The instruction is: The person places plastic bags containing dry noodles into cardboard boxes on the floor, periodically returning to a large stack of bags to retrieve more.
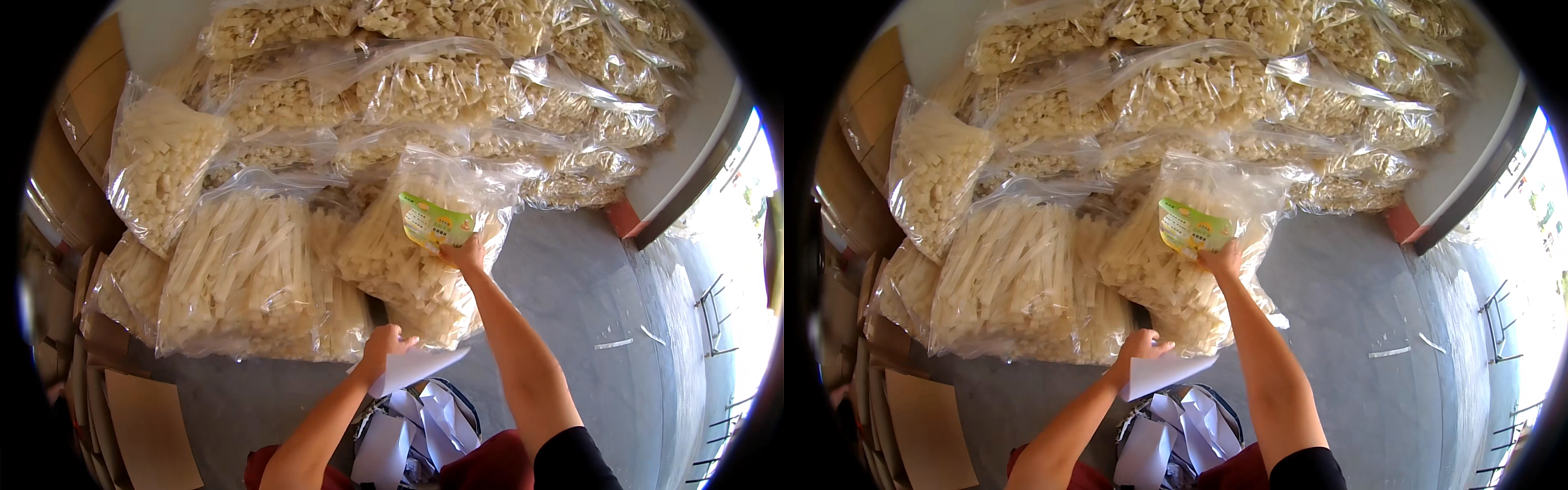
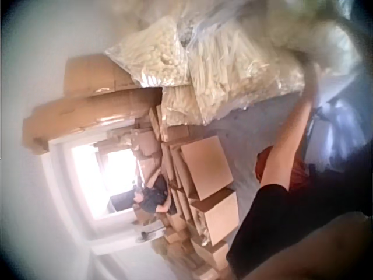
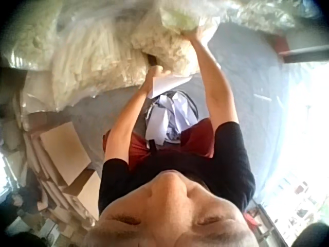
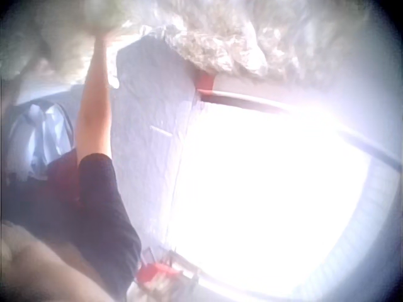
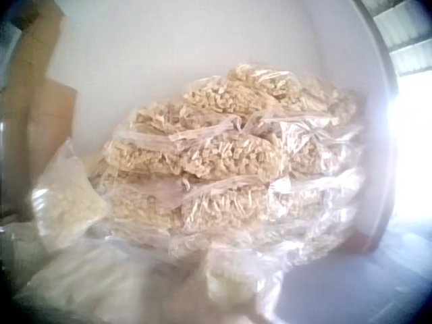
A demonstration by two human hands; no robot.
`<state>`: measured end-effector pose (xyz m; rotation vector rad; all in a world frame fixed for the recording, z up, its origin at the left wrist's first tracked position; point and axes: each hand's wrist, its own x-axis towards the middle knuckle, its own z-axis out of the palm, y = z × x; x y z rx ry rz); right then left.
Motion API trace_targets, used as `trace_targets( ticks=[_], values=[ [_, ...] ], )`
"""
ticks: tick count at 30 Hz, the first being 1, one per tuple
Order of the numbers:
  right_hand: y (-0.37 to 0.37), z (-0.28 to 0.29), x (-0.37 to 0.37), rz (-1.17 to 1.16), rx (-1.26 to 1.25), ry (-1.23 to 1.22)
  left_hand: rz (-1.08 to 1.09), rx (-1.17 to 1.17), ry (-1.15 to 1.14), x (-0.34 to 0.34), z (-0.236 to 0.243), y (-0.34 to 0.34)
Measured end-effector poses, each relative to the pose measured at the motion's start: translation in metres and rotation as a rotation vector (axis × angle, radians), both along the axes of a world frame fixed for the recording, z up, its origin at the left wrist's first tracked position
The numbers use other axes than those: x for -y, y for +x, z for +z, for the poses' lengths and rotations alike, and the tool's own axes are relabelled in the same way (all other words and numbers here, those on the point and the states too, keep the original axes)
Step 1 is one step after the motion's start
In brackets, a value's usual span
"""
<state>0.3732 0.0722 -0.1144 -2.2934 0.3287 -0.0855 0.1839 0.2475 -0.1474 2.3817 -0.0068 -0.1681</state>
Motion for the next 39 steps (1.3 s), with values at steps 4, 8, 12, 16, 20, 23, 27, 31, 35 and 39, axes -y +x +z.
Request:
trace_targets(
  ticks=[4,8,12,16,20,23,27,31,35,39],
  values=[
    [0.002,0.012,0.026,0.025,0.023,-0.017,-0.153,-0.043,-0.227,-0.006,0.052,-0.045],
    [0.007,0.019,-0.006,-0.117,0.433,-0.259,-0.102,-0.045,-0.236,-0.043,0.102,-0.095],
    [0.022,0.034,-0.069,0.115,0.394,-0.302,0.261,-0.137,-0.290,-0.076,0.087,-0.121],
    [0.043,0.007,-0.098,0.371,0.418,-0.455,0.348,-0.149,-0.354,-0.079,0.110,-0.128],
    [0.044,-0.022,-0.107,0.858,0.099,-0.470,0.350,-0.153,-0.310,-0.095,0.110,-0.147],
    [0.058,-0.010,-0.099,0.910,0.026,-0.452,0.356,-0.165,-0.285,-0.094,0.123,-0.153],
    [0.059,0.006,-0.043,0.424,0.266,-0.518,0.422,-0.152,-0.363,-0.101,0.124,-0.167],
    [0.043,-0.054,0.039,0.302,0.136,-0.419,0.418,-0.179,-0.402,-0.101,0.124,-0.157],
    [0.048,-0.060,0.055,0.023,0.193,-0.327,0.429,-0.201,-0.366,-0.105,0.122,-0.155],
    [0.073,-0.070,0.075,-0.316,0.054,-0.159,0.441,-0.170,-0.315,-0.109,0.123,-0.161]
  ],
)
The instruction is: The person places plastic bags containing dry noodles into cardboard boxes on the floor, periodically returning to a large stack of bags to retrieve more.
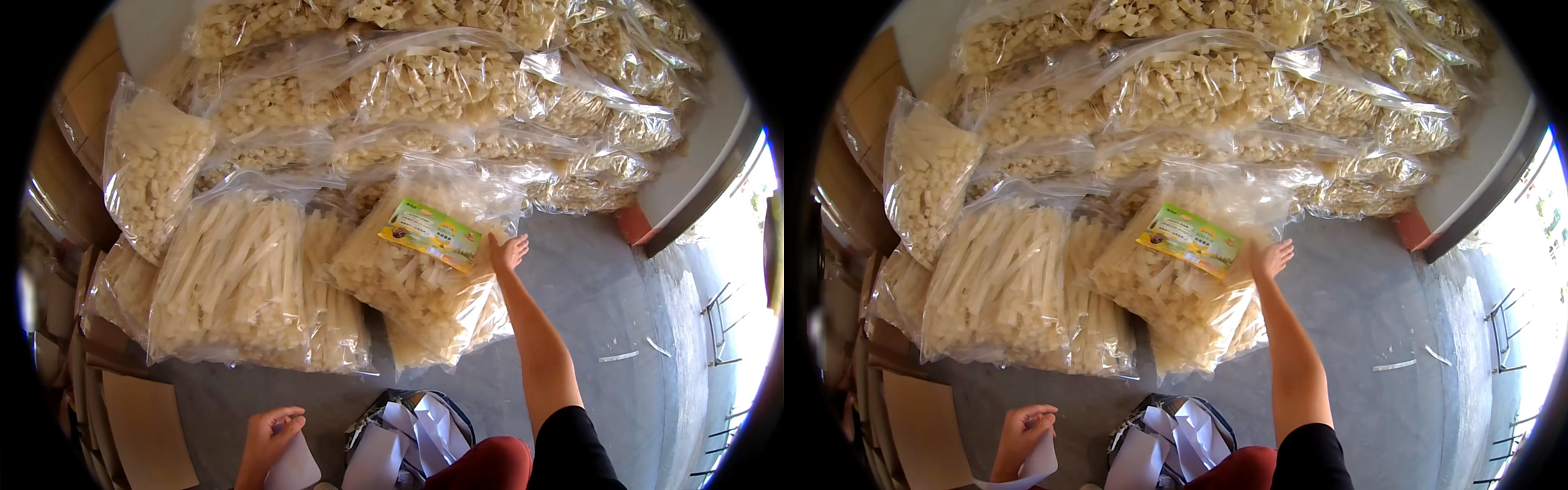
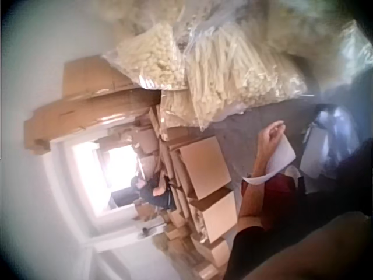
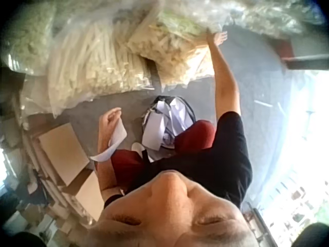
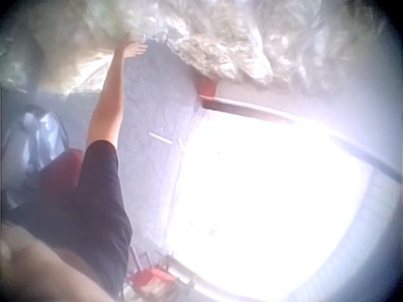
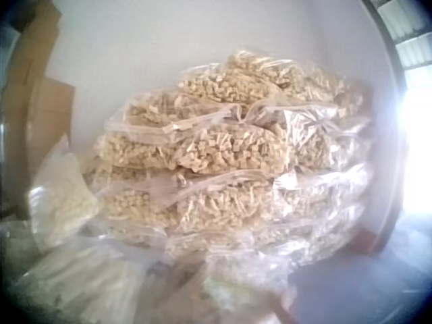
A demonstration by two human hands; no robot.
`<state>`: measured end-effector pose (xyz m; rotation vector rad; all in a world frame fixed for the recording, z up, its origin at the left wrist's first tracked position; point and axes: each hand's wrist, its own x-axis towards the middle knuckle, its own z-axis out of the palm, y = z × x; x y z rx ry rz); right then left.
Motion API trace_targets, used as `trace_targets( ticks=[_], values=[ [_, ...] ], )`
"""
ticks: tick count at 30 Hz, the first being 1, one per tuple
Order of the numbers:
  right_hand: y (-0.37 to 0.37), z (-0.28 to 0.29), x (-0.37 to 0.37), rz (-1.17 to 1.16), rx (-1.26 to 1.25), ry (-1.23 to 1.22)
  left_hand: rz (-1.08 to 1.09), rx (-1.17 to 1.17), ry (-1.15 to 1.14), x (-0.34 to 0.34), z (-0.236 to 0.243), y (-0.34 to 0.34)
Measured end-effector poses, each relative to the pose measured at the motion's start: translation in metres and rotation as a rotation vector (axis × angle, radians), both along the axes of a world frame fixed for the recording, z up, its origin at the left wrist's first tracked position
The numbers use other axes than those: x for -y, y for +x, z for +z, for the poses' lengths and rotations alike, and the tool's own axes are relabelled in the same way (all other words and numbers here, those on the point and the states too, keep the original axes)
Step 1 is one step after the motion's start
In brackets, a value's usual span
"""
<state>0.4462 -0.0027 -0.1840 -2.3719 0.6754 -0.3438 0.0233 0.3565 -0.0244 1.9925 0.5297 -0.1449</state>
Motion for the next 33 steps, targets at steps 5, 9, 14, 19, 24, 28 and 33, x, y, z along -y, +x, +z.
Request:
trace_targets(
  ticks=[5,9,14,19,24,28,33],
  values=[
    [0.052,-0.044,0.085,0.087,0.186,0.287,0.054,-0.017,-0.107,0.010,0.018,0.001],
    [0.035,-0.019,0.038,0.113,0.227,0.368,0.071,-0.022,-0.006,-0.002,0.024,-0.019],
    [0.027,0.001,0.074,0.139,0.195,0.377,0.005,0.015,-0.072,0.012,0.031,-0.006],
    [-0.051,0.056,0.060,0.393,0.172,0.556,-0.066,0.000,-0.064,0.011,0.016,0.001],
    [-0.179,0.109,0.021,0.585,0.181,0.723,-0.057,-0.043,-0.190,0.022,0.012,0.019],
    [-0.245,0.091,0.030,0.521,0.124,0.552,-0.103,0.061,-0.201,0.028,-0.014,0.038],
    [-0.241,0.082,0.064,0.432,-0.012,0.065,-0.137,0.040,-0.214,0.027,-0.037,0.047]
  ],
)
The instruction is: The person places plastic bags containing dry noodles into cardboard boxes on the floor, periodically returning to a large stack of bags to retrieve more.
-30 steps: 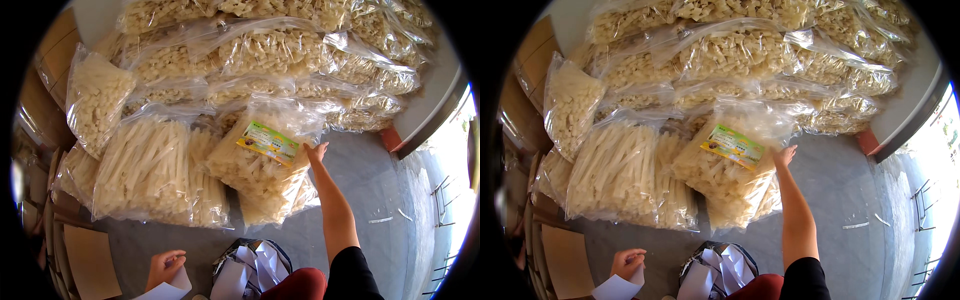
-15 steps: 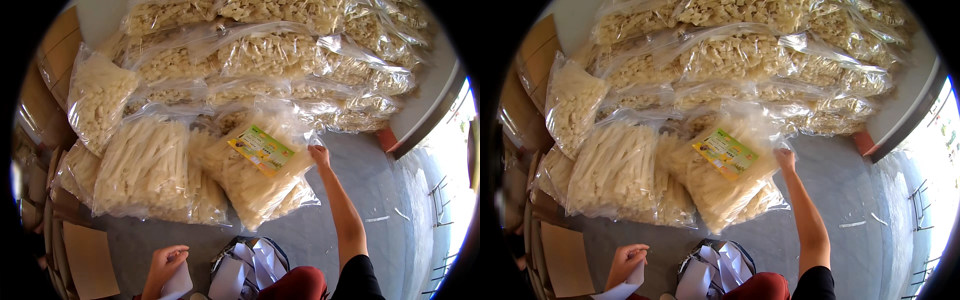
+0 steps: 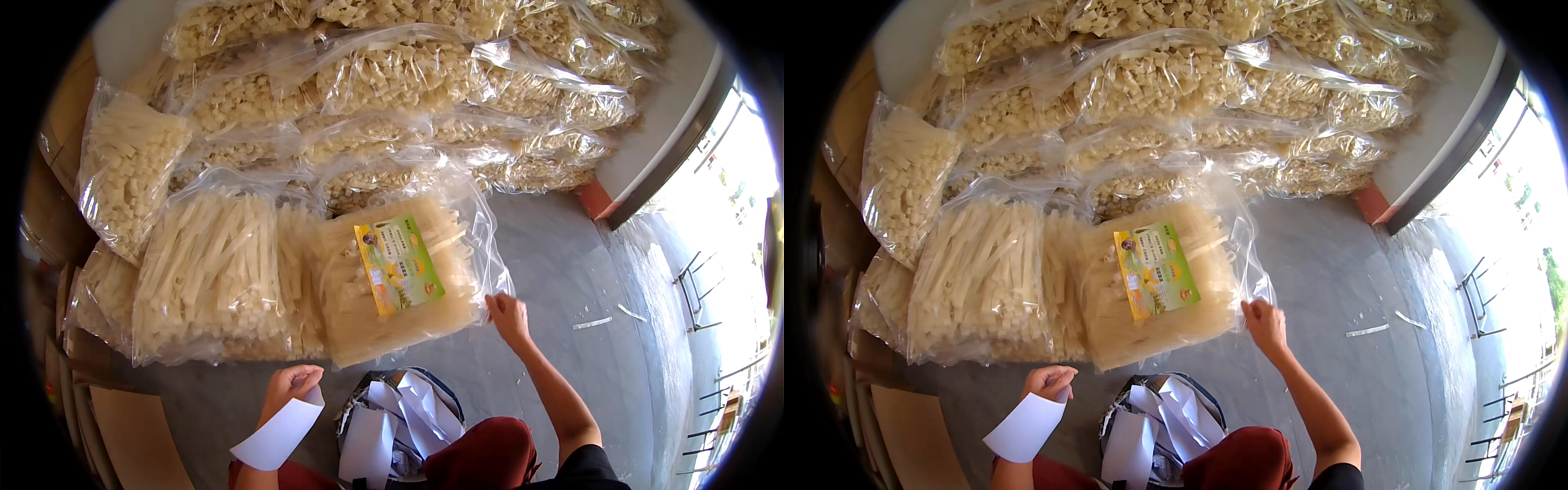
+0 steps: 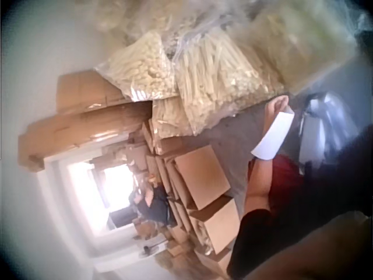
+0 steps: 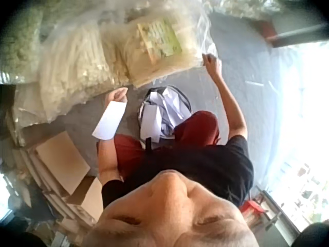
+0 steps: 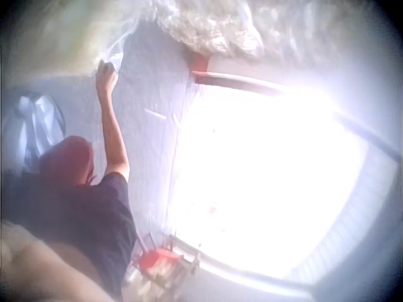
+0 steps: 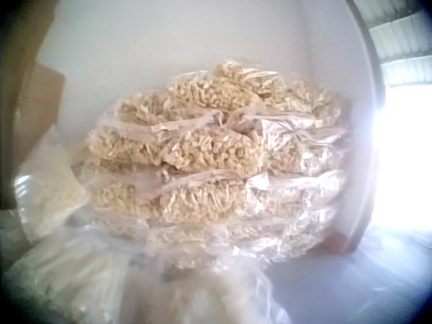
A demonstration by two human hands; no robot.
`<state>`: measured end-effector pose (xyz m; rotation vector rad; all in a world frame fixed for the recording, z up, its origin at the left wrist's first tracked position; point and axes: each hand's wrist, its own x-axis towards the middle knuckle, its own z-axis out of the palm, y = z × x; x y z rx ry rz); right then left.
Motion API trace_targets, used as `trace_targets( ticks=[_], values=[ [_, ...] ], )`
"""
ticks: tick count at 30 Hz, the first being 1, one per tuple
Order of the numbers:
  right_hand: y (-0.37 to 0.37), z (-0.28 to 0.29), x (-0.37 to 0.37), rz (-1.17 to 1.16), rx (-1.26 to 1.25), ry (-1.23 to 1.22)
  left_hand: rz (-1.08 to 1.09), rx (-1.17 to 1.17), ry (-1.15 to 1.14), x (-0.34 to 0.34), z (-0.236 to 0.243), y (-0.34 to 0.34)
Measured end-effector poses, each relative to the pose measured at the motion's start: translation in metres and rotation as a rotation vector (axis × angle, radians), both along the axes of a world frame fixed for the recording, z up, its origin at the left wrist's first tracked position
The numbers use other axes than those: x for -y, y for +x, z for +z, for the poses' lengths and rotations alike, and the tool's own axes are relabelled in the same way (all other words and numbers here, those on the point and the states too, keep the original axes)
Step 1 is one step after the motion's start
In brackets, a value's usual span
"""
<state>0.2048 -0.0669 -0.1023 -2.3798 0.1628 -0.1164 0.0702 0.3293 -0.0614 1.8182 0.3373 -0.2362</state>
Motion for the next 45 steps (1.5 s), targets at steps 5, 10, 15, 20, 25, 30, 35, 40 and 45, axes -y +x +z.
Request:
trace_targets(
  ticks=[5,10,15,20,25,30,35,40,45],
  values=[
    [0.064,-0.031,0.024,-0.151,0.570,-0.217,-0.058,0.085,0.113,-0.007,0.015,-0.006],
    [0.099,-0.063,0.055,-0.032,-0.306,0.367,-0.016,0.081,0.076,-0.007,0.029,-0.024],
    [0.073,-0.030,-0.020,-0.136,-0.045,0.601,0.066,0.145,0.012,-0.024,0.026,-0.044],
    [0.036,0.071,-0.039,-0.080,0.035,0.708,0.068,0.038,-0.258,-0.035,0.039,-0.045],
    [-0.027,0.189,-0.103,0.216,0.104,0.902,0.114,0.042,-0.050,-0.032,0.072,-0.066],
    [-0.092,0.250,-0.203,0.457,0.084,1.061,0.073,0.557,0.203,-0.010,0.072,-0.087],
    [-0.115,0.262,-0.267,0.595,0.240,1.242,-0.099,0.685,0.469,-0.006,0.093,-0.116],
    [-0.139,0.257,-0.291,0.930,0.116,1.304,-0.194,0.489,0.177,-0.073,0.112,-0.143],
    [-0.176,0.241,-0.335,1.220,0.167,1.306,-0.294,0.226,0.169,-0.127,0.108,-0.174]
  ],
)
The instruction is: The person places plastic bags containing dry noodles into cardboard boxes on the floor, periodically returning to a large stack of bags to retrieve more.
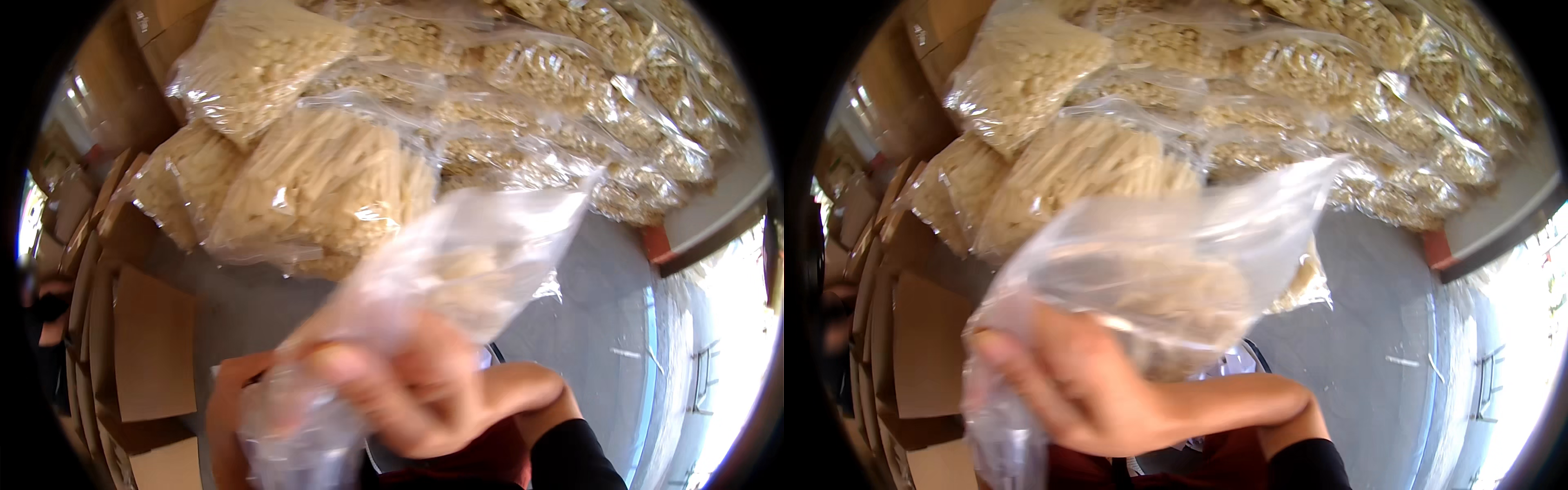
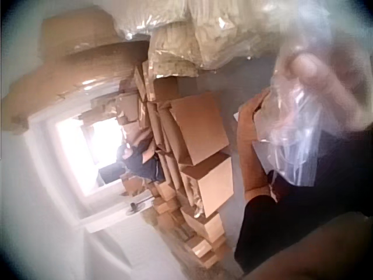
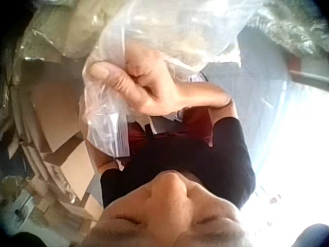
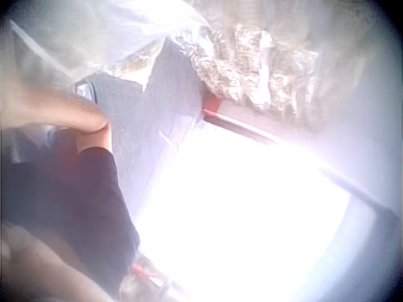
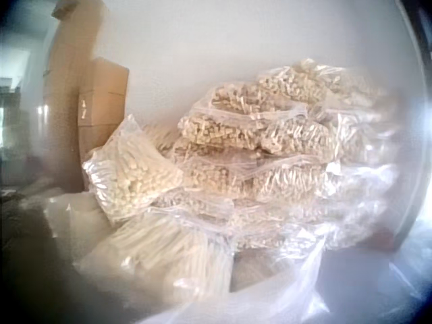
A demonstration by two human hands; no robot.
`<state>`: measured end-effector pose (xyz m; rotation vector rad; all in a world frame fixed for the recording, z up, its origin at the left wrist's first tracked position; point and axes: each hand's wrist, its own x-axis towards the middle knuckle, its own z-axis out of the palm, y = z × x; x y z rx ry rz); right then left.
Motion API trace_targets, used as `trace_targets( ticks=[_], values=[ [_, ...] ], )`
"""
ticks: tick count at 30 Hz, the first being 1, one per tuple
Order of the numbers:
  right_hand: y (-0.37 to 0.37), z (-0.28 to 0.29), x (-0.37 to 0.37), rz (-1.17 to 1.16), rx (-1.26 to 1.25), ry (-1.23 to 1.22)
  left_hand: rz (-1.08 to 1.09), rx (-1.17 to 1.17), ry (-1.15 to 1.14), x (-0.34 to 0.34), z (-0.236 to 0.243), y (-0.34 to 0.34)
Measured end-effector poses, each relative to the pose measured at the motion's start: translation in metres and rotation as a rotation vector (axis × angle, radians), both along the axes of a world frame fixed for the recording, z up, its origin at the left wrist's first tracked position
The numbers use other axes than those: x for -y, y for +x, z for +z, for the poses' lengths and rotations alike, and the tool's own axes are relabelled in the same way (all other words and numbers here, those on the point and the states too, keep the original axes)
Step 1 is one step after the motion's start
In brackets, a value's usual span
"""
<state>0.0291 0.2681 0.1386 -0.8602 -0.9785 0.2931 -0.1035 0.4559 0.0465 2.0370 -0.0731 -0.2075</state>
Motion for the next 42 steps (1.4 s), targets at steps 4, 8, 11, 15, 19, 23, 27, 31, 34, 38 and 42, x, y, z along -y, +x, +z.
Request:
trace_targets(
  ticks=[4,8,11,15,19,23,27,31,34,38,42],
  values=[
    [-0.013,-0.024,-0.052,0.016,-0.028,0.055,0.159,0.092,0.344,-0.014,-0.006,-0.006],
    [0.015,-0.084,-0.112,-0.209,0.064,-0.274,0.465,0.234,0.556,-0.039,-0.033,0.007],
    [0.047,-0.134,-0.149,-0.228,0.260,-0.448,0.781,0.115,0.529,-0.070,-0.059,0.021],
    [0.065,-0.166,-0.159,-0.048,0.545,-0.417,0.844,0.238,0.246,-0.082,-0.094,0.034],
    [0.084,-0.128,-0.107,0.288,0.480,-0.535,0.786,0.188,0.178,-0.050,-0.070,0.043],
    [0.108,-0.130,-0.025,0.404,0.404,-0.647,0.716,0.347,0.472,-0.045,-0.071,0.051],
    [0.132,-0.228,0.056,0.583,0.470,-1.250,0.644,0.222,0.256,-0.002,-0.045,0.063],
    [0.130,-0.332,0.138,0.454,0.510,-1.753,0.418,0.280,0.212,0.042,-0.033,0.068],
    [0.110,-0.397,0.188,-0.169,0.515,-1.603,0.305,0.345,0.205,0.075,-0.035,0.081],
    [0.096,-0.435,0.204,-0.184,0.457,-1.459,0.293,0.367,0.285,0.119,-0.027,0.094],
    [0.093,-0.424,0.212,-0.008,0.618,-1.383,0.133,0.462,0.449,0.155,-0.021,0.112]
  ],
)
